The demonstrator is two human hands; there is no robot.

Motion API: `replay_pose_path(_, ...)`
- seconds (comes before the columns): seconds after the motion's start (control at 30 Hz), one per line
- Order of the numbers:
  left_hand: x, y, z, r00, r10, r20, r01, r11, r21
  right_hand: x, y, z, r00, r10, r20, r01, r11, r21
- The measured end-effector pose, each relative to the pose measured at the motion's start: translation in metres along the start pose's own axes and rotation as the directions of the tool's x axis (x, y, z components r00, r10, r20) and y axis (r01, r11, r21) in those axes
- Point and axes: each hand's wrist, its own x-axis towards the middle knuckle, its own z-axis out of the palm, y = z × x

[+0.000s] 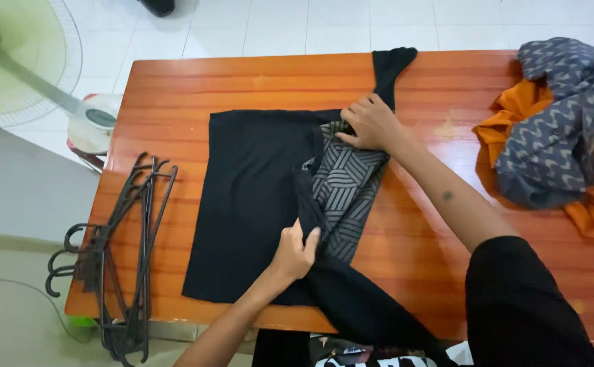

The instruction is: Smoothing out a black shirt on a wooden table and then placing it onto a plastic clothes hanger.

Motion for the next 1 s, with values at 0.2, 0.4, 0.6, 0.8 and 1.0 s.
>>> replay_pose_path(0.2, 0.094, 0.005, -0.016, 0.986, -0.158, -0.045, 0.141, 0.675, 0.724, 0.006, 0.095, -0.031, 0.947, 0.247, -0.207, -0.246, 0.969, 0.027)
replay_pose_path(0.4, 0.275, 0.017, -0.087, 0.912, 0.404, -0.071, -0.142, 0.474, 0.869, -0.019, 0.171, -0.053, 0.742, 0.334, -0.581, -0.454, 0.888, -0.069)
replay_pose_path(0.6, 0.347, 0.013, -0.107, 0.792, 0.609, 0.037, -0.23, 0.241, 0.943, -0.046, 0.178, -0.059, 0.728, 0.395, -0.56, -0.503, 0.863, -0.045)
replay_pose_path(0.8, 0.341, 0.053, -0.14, 0.814, 0.551, 0.185, -0.394, 0.288, 0.873, -0.078, 0.239, -0.074, 0.844, 0.1, -0.528, -0.204, 0.969, -0.142)
replay_pose_path(1.0, 0.162, 0.138, -0.164, 0.8, 0.3, 0.52, -0.6, 0.431, 0.674, -0.116, 0.043, -0.28, 0.675, 0.659, 0.332, -0.614, 0.751, -0.243)
